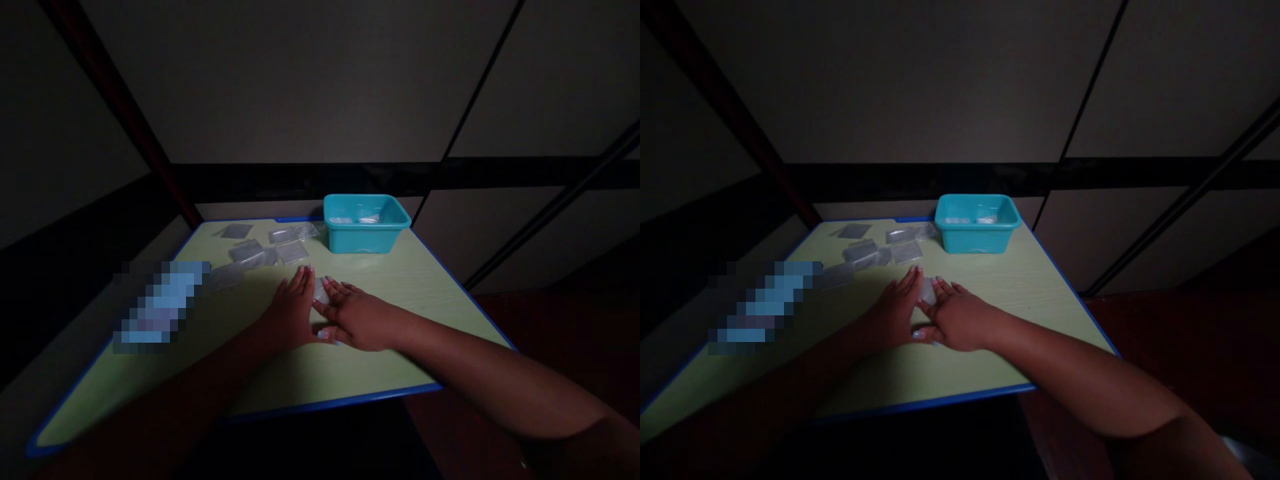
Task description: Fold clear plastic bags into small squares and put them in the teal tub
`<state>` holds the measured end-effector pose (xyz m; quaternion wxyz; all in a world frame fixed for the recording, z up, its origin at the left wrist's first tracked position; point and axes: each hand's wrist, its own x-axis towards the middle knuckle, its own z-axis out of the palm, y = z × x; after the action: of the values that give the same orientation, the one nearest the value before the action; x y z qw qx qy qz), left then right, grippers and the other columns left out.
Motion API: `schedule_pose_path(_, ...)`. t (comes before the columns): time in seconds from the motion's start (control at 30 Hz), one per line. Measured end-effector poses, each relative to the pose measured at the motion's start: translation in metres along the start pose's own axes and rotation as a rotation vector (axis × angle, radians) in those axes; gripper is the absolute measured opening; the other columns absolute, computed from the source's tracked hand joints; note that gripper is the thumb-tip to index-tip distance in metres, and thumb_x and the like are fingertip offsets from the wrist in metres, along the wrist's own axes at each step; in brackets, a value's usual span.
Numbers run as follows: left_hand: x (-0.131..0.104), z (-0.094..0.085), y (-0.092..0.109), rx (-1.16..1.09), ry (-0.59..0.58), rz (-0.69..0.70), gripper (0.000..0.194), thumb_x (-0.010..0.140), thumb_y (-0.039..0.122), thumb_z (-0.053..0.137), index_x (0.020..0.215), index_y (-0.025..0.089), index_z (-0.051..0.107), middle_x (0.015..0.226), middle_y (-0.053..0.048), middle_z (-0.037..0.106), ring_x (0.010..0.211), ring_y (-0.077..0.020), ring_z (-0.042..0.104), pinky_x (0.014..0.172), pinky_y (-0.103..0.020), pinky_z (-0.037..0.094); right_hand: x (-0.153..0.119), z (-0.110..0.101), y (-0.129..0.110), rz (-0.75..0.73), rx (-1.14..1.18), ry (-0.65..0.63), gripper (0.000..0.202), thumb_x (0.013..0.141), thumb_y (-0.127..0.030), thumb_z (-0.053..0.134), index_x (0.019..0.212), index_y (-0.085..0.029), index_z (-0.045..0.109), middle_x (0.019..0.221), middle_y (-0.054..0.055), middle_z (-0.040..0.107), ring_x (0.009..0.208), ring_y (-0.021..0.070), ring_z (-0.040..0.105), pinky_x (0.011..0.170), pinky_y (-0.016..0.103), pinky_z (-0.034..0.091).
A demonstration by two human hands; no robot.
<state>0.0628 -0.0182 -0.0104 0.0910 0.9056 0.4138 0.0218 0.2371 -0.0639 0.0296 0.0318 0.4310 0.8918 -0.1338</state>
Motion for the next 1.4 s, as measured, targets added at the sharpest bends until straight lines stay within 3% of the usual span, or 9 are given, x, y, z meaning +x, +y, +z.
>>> schedule_pose_path(0.13, 0.000, -0.008, -0.006, 0.005, -0.015, 0.038, 0.118, 0.063, 0.066, 0.068, 0.149, 0.005, 0.014, 0.153, -0.027, 0.015, 0.143, -0.0383, 0.012, 0.110, -0.059, 0.019, -0.002, -0.005, 0.002, -0.015, 0.055, -0.026, 0.060, 0.095, -0.047, 0.041, 0.146, -0.016, 0.035, 0.151, 0.025, 0.017, 0.141, 0.0366, 0.008, 0.108, 0.057, 0.023)
schedule_pose_path(0.3, -0.003, -0.018, -0.012, -0.074, -0.110, 0.287, 0.112, 0.071, 0.073, 0.058, 0.151, 0.011, 0.008, 0.153, -0.024, 0.014, 0.143, -0.0351, 0.016, 0.111, -0.060, 0.011, -0.003, -0.003, 0.004, -0.018, 0.090, -0.002, 0.060, 0.092, -0.048, 0.046, 0.144, -0.018, 0.039, 0.153, 0.023, 0.015, 0.141, 0.0395, 0.009, 0.107, 0.061, 0.022)
schedule_pose_path(0.4, -0.006, -0.016, -0.010, -0.073, -0.115, 0.359, 0.106, 0.077, 0.076, 0.046, 0.150, 0.008, 0.010, 0.153, -0.025, 0.014, 0.143, -0.0359, 0.014, 0.111, -0.061, 0.011, -0.002, -0.001, 0.003, -0.004, 0.083, 0.020, 0.061, 0.091, -0.048, 0.050, 0.144, -0.020, 0.040, 0.154, 0.021, 0.018, 0.141, 0.0395, 0.011, 0.108, 0.060, 0.022)
schedule_pose_path(0.53, -0.007, -0.011, -0.010, -0.035, -0.108, 0.295, 0.087, 0.091, 0.063, 0.033, 0.149, 0.002, 0.011, 0.153, -0.026, 0.015, 0.143, -0.0346, 0.014, 0.111, -0.061, 0.015, -0.003, -0.001, 0.002, 0.035, 0.084, -0.003, 0.064, 0.087, -0.052, 0.054, 0.142, -0.021, 0.042, 0.154, 0.022, 0.016, 0.141, 0.0407, 0.008, 0.107, 0.059, 0.022)
schedule_pose_path(0.7, -0.004, -0.014, -0.017, 0.024, -0.082, 0.169, 0.061, 0.097, 0.041, 0.024, 0.149, 0.009, 0.016, 0.155, -0.020, 0.018, 0.143, -0.0280, 0.017, 0.112, -0.055, 0.021, -0.003, -0.004, 0.000, 0.069, 0.083, -0.027, 0.061, 0.085, -0.053, 0.057, 0.136, -0.021, 0.051, 0.153, 0.023, 0.016, 0.140, 0.0416, 0.005, 0.109, 0.061, 0.015)
schedule_pose_path(1.0, 0.004, -0.009, -0.032, 0.194, 0.024, -0.040, 0.059, 0.096, 0.039, 0.025, 0.145, 0.005, 0.026, 0.153, -0.022, 0.022, 0.143, -0.0313, 0.018, 0.107, -0.060, 0.024, -0.001, -0.004, 0.001, 0.062, 0.112, -0.007, 0.072, 0.081, -0.052, 0.063, 0.144, -0.025, 0.039, 0.153, 0.023, 0.015, 0.140, 0.0428, 0.007, 0.107, 0.065, 0.010)
schedule_pose_path(1.07, 0.003, -0.012, -0.030, 0.171, 0.033, -0.009, 0.060, 0.095, 0.037, 0.026, 0.146, 0.006, 0.024, 0.154, -0.021, 0.020, 0.144, -0.0310, 0.014, 0.108, -0.062, 0.021, -0.001, -0.004, 0.001, 0.070, 0.101, -0.012, 0.070, 0.082, -0.054, 0.061, 0.143, -0.025, 0.041, 0.153, 0.023, 0.015, 0.140, 0.0430, 0.005, 0.107, 0.065, 0.009)
schedule_pose_path(1.23, -0.001, -0.020, -0.014, 0.049, -0.096, 0.280, 0.059, 0.094, 0.036, 0.030, 0.148, 0.013, 0.022, 0.155, -0.015, 0.022, 0.144, -0.0273, 0.017, 0.111, -0.059, 0.018, -0.001, -0.003, 0.000, 0.080, 0.093, 0.003, 0.061, 0.081, -0.052, 0.062, 0.134, -0.022, 0.054, 0.152, 0.023, 0.020, 0.140, 0.0433, 0.008, 0.107, 0.066, 0.009)
schedule_pose_path(1.4, -0.004, -0.017, -0.011, 0.109, -0.077, 0.146, 0.057, 0.096, 0.037, 0.027, 0.147, 0.011, 0.025, 0.154, -0.018, 0.023, 0.143, -0.0276, 0.021, 0.110, -0.054, 0.026, -0.001, -0.001, 0.001, 0.083, 0.108, 0.015, 0.061, 0.078, -0.053, 0.066, 0.130, -0.022, 0.058, 0.153, 0.021, 0.020, 0.140, 0.0431, 0.008, 0.108, 0.065, 0.008)
